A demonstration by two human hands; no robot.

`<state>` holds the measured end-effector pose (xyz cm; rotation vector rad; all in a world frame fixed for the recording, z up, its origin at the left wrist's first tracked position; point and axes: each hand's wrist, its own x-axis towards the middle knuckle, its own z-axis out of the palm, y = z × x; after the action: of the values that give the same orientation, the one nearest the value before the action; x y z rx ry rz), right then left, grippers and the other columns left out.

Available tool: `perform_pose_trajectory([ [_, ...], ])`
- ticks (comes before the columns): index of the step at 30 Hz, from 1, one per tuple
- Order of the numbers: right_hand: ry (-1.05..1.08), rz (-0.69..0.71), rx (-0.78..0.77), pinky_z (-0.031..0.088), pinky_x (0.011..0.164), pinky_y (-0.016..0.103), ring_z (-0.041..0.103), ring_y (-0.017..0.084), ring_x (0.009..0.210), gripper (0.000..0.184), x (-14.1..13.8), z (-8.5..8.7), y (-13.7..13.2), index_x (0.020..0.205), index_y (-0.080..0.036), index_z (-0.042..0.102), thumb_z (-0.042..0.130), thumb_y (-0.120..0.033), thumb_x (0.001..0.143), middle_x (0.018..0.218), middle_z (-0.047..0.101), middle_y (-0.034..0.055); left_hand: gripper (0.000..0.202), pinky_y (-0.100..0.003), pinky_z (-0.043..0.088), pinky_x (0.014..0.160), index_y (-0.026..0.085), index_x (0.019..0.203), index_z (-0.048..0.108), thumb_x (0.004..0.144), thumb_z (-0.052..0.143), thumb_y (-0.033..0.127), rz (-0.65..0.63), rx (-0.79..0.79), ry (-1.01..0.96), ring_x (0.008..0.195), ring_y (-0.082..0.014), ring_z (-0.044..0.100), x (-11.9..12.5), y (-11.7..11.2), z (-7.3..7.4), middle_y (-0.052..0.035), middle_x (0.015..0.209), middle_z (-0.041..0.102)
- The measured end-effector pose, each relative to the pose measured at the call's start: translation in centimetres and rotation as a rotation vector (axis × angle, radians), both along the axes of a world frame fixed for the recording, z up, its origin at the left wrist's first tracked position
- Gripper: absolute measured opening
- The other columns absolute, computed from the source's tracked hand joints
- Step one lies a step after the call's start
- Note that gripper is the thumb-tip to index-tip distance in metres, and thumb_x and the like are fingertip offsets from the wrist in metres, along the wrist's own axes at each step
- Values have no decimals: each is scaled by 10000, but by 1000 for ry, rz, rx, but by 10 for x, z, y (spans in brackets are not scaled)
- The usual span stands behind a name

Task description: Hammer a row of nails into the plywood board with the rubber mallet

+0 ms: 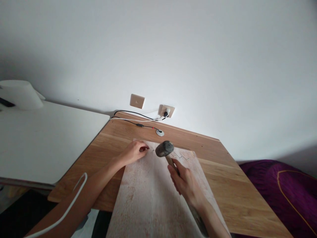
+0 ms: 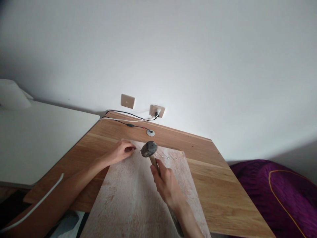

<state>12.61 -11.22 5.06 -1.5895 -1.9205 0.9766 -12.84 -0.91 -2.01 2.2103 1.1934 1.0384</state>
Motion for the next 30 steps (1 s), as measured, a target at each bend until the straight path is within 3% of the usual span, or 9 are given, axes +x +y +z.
perform_pose_trajectory([
  [5, 0, 96, 76, 333, 464, 238, 512, 114, 442, 275, -25, 7, 25, 1070, -206, 604, 427, -416, 1062, 609, 556, -54, 482, -379, 516, 880, 190, 1222, 687, 758, 815, 219, 55, -24, 37, 961, -257, 648, -2, -6, 3, -78, 1056, 680],
  [13, -147, 136, 161, 320, 540, 262, 554, 149, 531, 215, -39, 0, 35, 986, -219, 592, 433, -352, 1045, 606, 557, -40, 352, -380, 518, 894, 196, 1101, 669, 784, 817, 229, 51, -46, -7, 1018, -268, 649, -1, -6, 0, -89, 1107, 669],
  [17, -73, 127, 91, 339, 501, 253, 534, 134, 461, 238, -35, -2, 33, 1024, -229, 577, 406, -390, 1063, 596, 566, -54, 198, -323, 498, 782, 181, 974, 691, 812, 799, 212, 96, -30, -23, 853, -218, 648, 2, -4, -1, -51, 926, 687],
  [21, -11, 80, 106, 349, 463, 253, 524, 135, 443, 289, -31, -2, 31, 1089, -220, 603, 408, -432, 1062, 594, 568, -52, 66, -272, 452, 690, 182, 823, 702, 859, 737, 139, 58, -35, -80, 723, -166, 631, 4, -2, -1, -7, 750, 670],
  [27, -13, 80, 104, 356, 470, 255, 518, 133, 436, 287, -29, 1, 29, 1087, -221, 604, 410, -431, 1062, 593, 548, -62, 104, -297, 471, 756, 192, 848, 749, 880, 692, 111, 21, -17, -51, 775, -183, 656, 4, 0, -2, -19, 768, 707],
  [30, -13, 92, 117, 361, 493, 255, 532, 137, 459, 287, -31, 3, 28, 1108, -220, 602, 406, -425, 1066, 607, 562, -55, 141, -341, 492, 862, 196, 978, 751, 841, 772, 174, 52, 24, -37, 892, -223, 667, 2, -1, -3, -34, 861, 717],
])
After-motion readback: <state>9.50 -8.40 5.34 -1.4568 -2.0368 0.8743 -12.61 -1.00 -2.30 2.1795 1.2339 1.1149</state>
